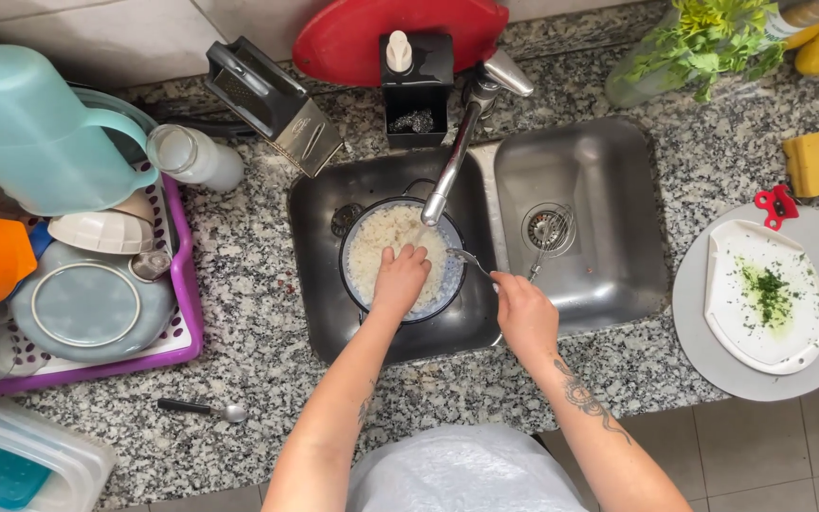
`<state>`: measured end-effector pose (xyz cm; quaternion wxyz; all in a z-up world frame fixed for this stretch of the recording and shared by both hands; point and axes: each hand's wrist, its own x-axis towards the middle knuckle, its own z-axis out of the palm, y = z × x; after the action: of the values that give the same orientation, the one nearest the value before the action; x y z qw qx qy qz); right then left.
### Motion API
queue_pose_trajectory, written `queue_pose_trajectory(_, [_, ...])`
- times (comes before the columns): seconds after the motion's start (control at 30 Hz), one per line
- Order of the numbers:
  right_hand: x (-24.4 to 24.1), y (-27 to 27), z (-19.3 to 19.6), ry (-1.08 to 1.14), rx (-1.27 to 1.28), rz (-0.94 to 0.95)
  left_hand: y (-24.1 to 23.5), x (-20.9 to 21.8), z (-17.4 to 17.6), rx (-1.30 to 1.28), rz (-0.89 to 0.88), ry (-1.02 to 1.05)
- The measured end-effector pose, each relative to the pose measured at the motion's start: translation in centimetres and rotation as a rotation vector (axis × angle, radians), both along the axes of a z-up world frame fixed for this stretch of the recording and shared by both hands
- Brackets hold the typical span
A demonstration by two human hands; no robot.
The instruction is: The person walks to the kitchen sink and turns on the faucet. They rinse a pot of white rice under running water, using a spoon to stir the contents repeatedly. After rinsing, the person walks to a table, picks up a small green bowl, and returns to the sink to place the bowl next to the pot.
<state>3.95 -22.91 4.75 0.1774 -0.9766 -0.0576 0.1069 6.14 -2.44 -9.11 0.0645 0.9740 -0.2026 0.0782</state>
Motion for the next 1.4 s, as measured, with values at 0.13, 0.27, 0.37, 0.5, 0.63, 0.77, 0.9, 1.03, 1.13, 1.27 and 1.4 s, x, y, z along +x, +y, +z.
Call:
queue_pose_trajectory(0.13, [0.1,0.1,-0.1,-0.018,0.012,-0.002,0.4,-0.5,2.2,0.013,0.020,0.036])
queue_pose_trajectory(0.27, [1.0,1.6,-1.5,-0.045,-0.009,0.037,3.4,-3.3,8.1,-0.064,0.175,0.190])
queue_pose_trajectory(0.37, [2.6,4.1,-3.0,-0.165,-0.015,0.136,5.7,-7.3,7.9,0.061,0.333,0.146])
queue_pose_trajectory(0.5, [4.1,7.6,-5.0,-0.258,0.079,0.210,6.5,-10.2,3.6,0.191,0.456,0.187])
queue_pose_trajectory(0.63, [0.9,5.9,-7.8,-0.212,-0.059,0.354,6.6,-11.4,-0.6,0.208,0.462,0.317])
queue_pose_trajectory(0.77, [-1.8,3.6,-5.3,-0.128,-0.142,0.318,7.1,-10.6,-1.1,0.039,0.574,0.496])
queue_pose_trajectory(0.9, [-4.2,5.7,-6.8,-0.045,-0.141,0.359,7.5,-9.7,-4.5,-0.052,0.707,0.505])
queue_pose_trajectory(1.03, [-2.6,8.0,-10.9,-0.127,-0.158,0.421,7.9,-9.9,-3.1,-0.208,0.746,0.663])
queue_pose_trajectory(1.13, [0.6,7.4,-11.2,-0.150,-0.164,0.307,7.9,-9.3,0.9,-0.287,0.750,0.717])
queue_pose_trajectory(1.27, [2.7,6.9,-5.7,-0.269,-0.131,0.295,7.8,-8.8,3.9,-0.420,0.750,0.763])
queue_pose_trajectory(1.4, [2.8,10.1,-5.5,-0.358,-0.106,0.351,7.3,-9.4,4.8,-0.539,0.751,0.775])
